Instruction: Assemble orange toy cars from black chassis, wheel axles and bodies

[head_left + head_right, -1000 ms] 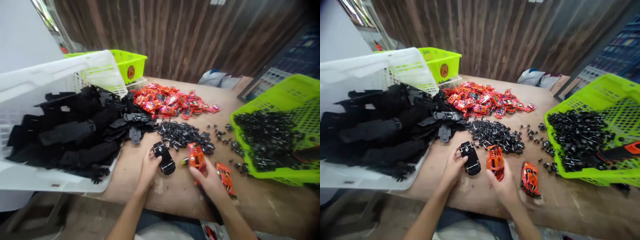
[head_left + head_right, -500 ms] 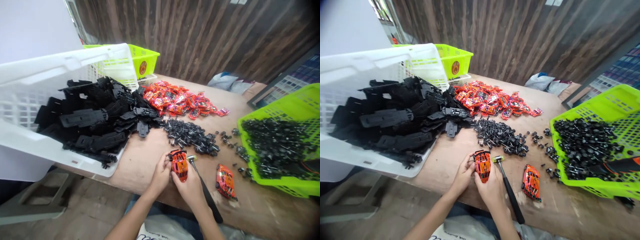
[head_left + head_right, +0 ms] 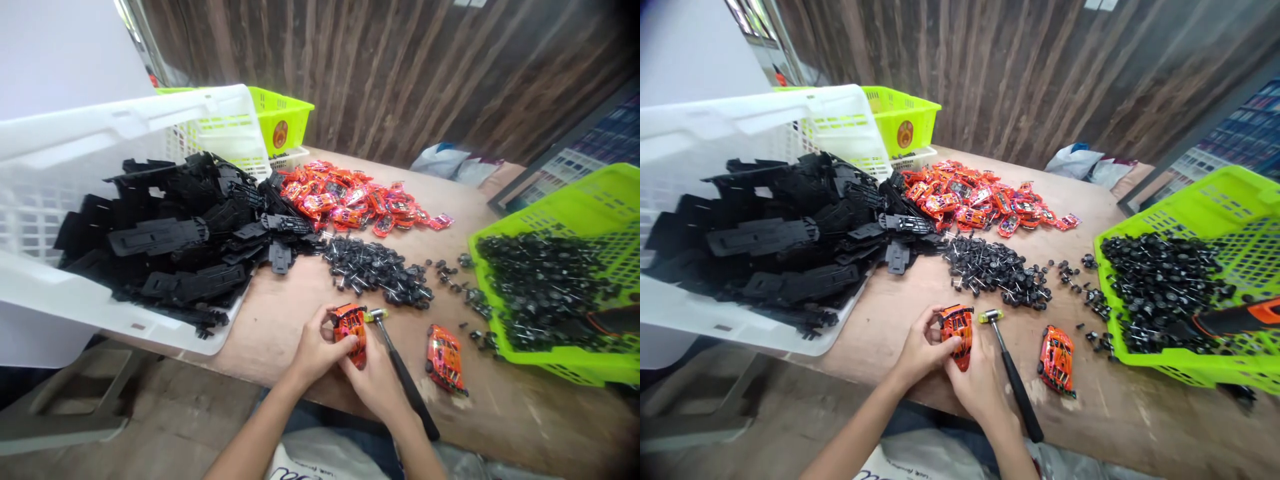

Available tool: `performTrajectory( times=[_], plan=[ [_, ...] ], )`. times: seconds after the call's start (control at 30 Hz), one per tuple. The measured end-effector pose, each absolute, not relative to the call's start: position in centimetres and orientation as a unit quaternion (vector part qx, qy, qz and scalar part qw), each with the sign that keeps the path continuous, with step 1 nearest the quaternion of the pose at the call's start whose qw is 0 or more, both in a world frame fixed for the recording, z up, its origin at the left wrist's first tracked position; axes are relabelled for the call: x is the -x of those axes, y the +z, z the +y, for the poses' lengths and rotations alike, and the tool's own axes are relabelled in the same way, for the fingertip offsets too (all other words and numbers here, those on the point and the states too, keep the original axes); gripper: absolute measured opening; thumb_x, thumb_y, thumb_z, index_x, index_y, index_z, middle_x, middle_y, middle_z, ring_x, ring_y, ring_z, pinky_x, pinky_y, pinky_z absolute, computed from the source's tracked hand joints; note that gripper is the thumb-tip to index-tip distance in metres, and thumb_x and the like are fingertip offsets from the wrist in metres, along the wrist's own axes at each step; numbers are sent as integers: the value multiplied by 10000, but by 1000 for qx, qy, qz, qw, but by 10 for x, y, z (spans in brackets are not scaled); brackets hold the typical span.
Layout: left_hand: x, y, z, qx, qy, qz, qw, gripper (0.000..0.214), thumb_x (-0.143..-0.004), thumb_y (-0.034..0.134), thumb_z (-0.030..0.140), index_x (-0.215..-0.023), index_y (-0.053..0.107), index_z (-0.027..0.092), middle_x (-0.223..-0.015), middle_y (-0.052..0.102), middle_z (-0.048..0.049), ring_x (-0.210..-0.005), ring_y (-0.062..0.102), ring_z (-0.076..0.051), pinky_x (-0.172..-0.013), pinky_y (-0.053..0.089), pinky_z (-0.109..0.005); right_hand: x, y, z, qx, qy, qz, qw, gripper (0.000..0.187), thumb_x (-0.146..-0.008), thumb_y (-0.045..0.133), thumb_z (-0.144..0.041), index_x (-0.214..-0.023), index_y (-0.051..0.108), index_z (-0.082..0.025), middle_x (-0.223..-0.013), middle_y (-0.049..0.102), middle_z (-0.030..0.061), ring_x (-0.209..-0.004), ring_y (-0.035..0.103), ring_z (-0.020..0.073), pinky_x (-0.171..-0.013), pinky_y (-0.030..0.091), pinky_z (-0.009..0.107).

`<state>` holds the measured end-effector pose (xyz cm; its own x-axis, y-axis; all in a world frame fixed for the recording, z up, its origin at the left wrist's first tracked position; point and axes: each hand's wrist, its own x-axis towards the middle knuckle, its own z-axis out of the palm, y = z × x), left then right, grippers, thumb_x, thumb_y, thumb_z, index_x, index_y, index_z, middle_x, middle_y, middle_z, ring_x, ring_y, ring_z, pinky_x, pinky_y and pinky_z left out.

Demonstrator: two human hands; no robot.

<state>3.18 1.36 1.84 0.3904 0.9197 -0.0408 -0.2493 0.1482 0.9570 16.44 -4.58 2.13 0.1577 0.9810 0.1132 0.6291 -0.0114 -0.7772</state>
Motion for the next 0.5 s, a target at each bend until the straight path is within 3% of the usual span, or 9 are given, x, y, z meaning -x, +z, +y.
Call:
performTrajectory(
  times=[0.1,0.2,0.3,0.5],
  plan=[
    [-27,16,12,-506,407,333,684,501,-706,738,294,-1127,495,171,-948,681,-53,-704,678,-152,-616,547,-230,-175,29,-42,625,358,-565,402,539,-826,573,-413,-1315,466,-213,-1251,583,93,-1154,539,250,-955,448,391],
    [-26,12,5,-509,379,299,712,489,-722,727,293,-1132,488,177,-842,669,-25,-640,650,-126,-580,515,-208,-180,38,-37,579,439,-505,465,411,-818,603,-399,-1175,532,-208,-1055,651,58,-943,616,199,-820,494,308],
    [-25,5,-4,-506,398,285,710,480,-719,728,283,-1123,490,179,-765,631,3,-570,600,-94,-528,466,-181,-176,42,-35,543,459,-495,499,285,-778,664,-351,-1004,572,-204,-852,644,6,-766,598,150,-697,475,240],
    [-19,2,-9,-519,461,291,658,456,-709,736,261,-1101,519,180,-853,632,-12,-656,604,-101,-601,483,-192,-164,41,-32,515,457,-513,512,257,-783,661,-305,-1003,555,-224,-855,626,-16,-764,590,136,-707,465,231]
  ],
)
